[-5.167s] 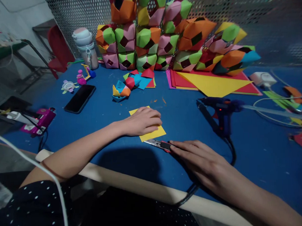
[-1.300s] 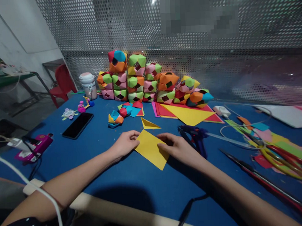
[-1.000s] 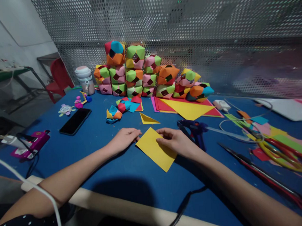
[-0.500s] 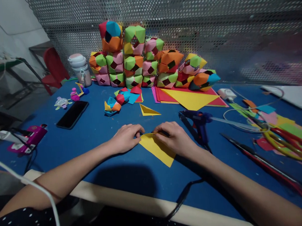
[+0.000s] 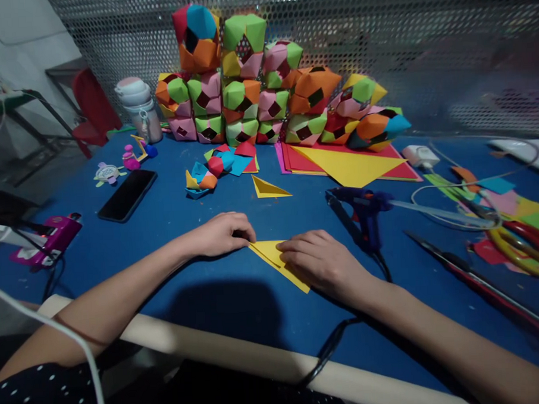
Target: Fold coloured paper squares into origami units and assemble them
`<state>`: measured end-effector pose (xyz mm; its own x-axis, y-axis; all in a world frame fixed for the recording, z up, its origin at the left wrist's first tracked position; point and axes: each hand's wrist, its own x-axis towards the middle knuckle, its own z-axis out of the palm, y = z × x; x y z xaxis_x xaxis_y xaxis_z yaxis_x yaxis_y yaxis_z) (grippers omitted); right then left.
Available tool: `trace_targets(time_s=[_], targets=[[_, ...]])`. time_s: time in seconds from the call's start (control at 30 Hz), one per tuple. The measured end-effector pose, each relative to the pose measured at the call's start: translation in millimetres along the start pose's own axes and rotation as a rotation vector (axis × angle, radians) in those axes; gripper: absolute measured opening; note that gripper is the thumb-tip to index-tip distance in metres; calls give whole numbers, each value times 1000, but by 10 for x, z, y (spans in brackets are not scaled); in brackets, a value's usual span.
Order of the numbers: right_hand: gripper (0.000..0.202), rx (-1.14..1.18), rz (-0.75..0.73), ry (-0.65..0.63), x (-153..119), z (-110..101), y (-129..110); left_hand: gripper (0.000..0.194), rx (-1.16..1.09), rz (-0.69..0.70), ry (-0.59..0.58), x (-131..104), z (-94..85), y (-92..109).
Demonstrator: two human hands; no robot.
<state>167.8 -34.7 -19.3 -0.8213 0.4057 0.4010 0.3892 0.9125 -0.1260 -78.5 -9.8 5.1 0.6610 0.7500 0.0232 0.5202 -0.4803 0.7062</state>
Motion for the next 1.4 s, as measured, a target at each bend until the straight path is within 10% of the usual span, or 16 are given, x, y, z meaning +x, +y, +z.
trace_targets(time_s=[1.4], targets=[[33,-146,-84,-75,-3,-108,-68,15,65,-18,-74,34,-39,21]])
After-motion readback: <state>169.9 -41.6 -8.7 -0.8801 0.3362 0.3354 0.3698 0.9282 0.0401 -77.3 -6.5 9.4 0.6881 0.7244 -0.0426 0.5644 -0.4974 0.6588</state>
